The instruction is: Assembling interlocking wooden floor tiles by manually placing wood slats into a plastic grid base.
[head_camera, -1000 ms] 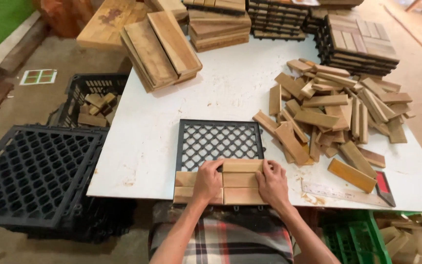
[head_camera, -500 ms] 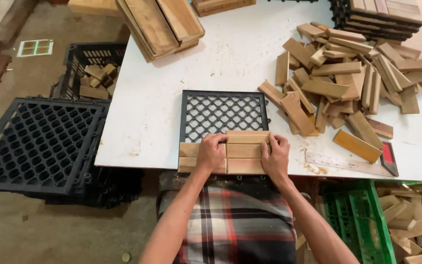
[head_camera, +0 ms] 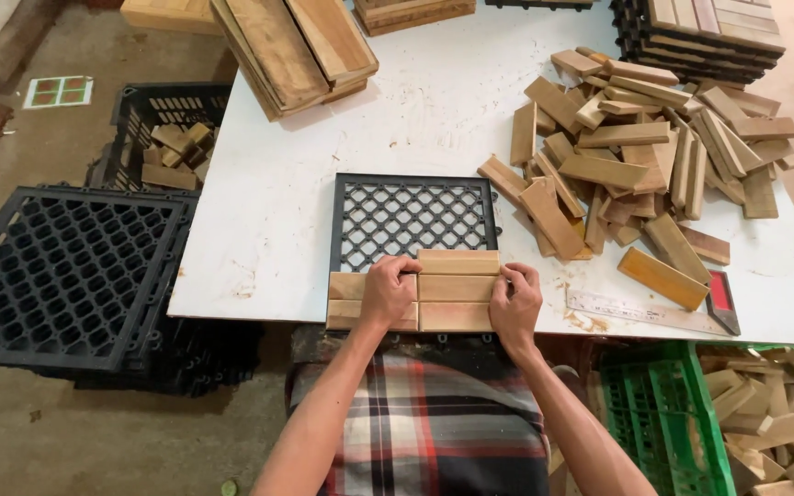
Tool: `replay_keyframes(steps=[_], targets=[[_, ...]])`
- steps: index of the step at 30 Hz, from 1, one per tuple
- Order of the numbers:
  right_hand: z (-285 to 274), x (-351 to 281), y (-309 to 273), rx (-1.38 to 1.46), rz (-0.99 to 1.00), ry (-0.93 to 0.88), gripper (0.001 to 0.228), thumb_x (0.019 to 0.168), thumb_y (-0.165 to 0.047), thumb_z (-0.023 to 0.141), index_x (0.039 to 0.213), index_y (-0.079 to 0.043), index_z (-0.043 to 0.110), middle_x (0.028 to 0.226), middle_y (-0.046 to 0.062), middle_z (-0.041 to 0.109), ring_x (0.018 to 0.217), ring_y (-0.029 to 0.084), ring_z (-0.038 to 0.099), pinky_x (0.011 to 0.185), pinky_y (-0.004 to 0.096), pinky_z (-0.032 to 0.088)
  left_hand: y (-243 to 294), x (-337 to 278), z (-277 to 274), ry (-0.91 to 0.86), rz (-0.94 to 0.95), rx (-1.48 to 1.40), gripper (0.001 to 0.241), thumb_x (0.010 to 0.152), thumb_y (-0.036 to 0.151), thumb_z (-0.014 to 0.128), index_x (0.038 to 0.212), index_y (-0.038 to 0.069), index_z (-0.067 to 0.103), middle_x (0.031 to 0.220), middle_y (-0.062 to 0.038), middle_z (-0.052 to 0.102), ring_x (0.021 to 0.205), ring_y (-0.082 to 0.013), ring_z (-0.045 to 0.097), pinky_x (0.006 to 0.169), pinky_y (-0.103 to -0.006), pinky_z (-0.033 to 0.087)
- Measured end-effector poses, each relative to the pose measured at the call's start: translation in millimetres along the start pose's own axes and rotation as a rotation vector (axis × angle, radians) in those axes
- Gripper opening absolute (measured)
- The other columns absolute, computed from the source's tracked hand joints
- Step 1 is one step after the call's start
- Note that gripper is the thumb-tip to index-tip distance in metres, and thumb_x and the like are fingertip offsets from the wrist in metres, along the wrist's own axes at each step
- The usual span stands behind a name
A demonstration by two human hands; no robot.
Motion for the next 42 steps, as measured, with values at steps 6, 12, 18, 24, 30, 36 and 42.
replay_keyframes(steps=[6, 12, 18, 24, 30, 36, 42], targets=[[-3, -2, -1, 0.005, 0.021, 0.034, 0.016, 0.087, -0.002, 0.065, 0.099, -0.001, 0.076, 0.106, 0.012, 0.064, 0.098, 0.03, 0.07, 0.081, 0.033, 0.06, -9, 0, 3, -0.03, -0.023, -0.011, 0.033, 0.075, 0.005, 0.052, 0.081, 0.022, 0.081, 0.083, -0.002, 0.077, 0.093, -0.0257, 0.072, 0.09, -0.0365, 0.058], [-3, -1, -3, 0.015, 0.037, 0.015, 0.016, 0.086, -0.001, 0.064, 0.098, -0.001, 0.074, 0.107, 0.012, 0.064, 0.098, 0.03, 0.07, 0.081, 0.033, 0.06, -12, 0, 5, -0.047, -0.018, 0.053, 0.031, 0.075, 0.008, 0.056, 0.082, 0.024, 0.081, 0.083, 0.0, 0.077, 0.093, -0.025, 0.072, 0.091, -0.0365, 0.057], [1, 2, 6, -0.014, 0.06, -0.027, 0.012, 0.09, -0.004, 0.065, 0.1, -0.002, 0.069, 0.112, 0.012, 0.06, 0.101, 0.03, 0.069, 0.082, 0.034, 0.061, -19, 2, 12, -0.072, 0.11, 0.177, 0.022, 0.076, 0.017, 0.068, 0.093, 0.028, 0.077, 0.09, 0.003, 0.076, 0.095, -0.0228, 0.071, 0.091, -0.0362, 0.056], [7, -2, -64, -0.539, -0.279, -0.083, 0.057, 0.092, -0.013, 0.056, 0.149, -0.01, 0.048, 0.147, 0.015, 0.038, 0.135, 0.039, 0.047, 0.108, 0.053, 0.041, -15, 1, 17, -0.095, 0.108, 0.222, 0.029, 0.077, 0.021, 0.067, 0.105, 0.024, 0.074, 0.098, -0.001, 0.072, 0.101, -0.0278, 0.068, 0.091, -0.042, 0.053], [68, -38, -107, -0.653, -0.525, -0.426, 0.053, 0.101, -0.051, 0.048, 0.148, -0.027, 0.056, 0.158, 0.008, 0.047, 0.15, 0.029, 0.038, 0.12, 0.048, 0.026, 4, -2, 5, -0.158, 0.112, 0.31, 0.029, 0.083, 0.026, 0.064, 0.111, 0.025, 0.071, 0.101, 0.003, 0.069, 0.104, -0.0236, 0.067, 0.09, -0.0395, 0.052], [46, -21, -86, -0.682, -0.438, -0.495, 0.066, 0.1, -0.064, 0.042, 0.156, -0.029, 0.046, 0.163, 0.002, 0.043, 0.153, 0.024, 0.033, 0.123, 0.05, 0.02, 6, -9, 11, -0.102, 0.271, 0.485, 0.019, 0.088, 0.028, 0.06, 0.103, 0.022, 0.069, 0.092, 0.002, 0.065, 0.103, -0.0219, 0.064, 0.084, -0.0367, 0.05], [47, -19, -77, -0.683, -0.392, -0.543, 0.068, 0.101, -0.067, 0.038, 0.158, -0.031, 0.041, 0.168, 0.002, 0.033, 0.154, 0.023, 0.028, 0.125, 0.051, 0.015, 0, -10, 6, -0.028, 0.285, 0.485, 0.026, 0.082, 0.031, 0.066, 0.104, 0.016, 0.068, 0.095, -0.004, 0.06, 0.098, -0.0274, 0.061, 0.082, -0.0401, 0.051]])
Point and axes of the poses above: each hand's wrist, its own x-axis towards the middle knuckle, its own z-axis out of the palm, y = z × x, the point moved 7 cm from there along x, towards the middle knuckle
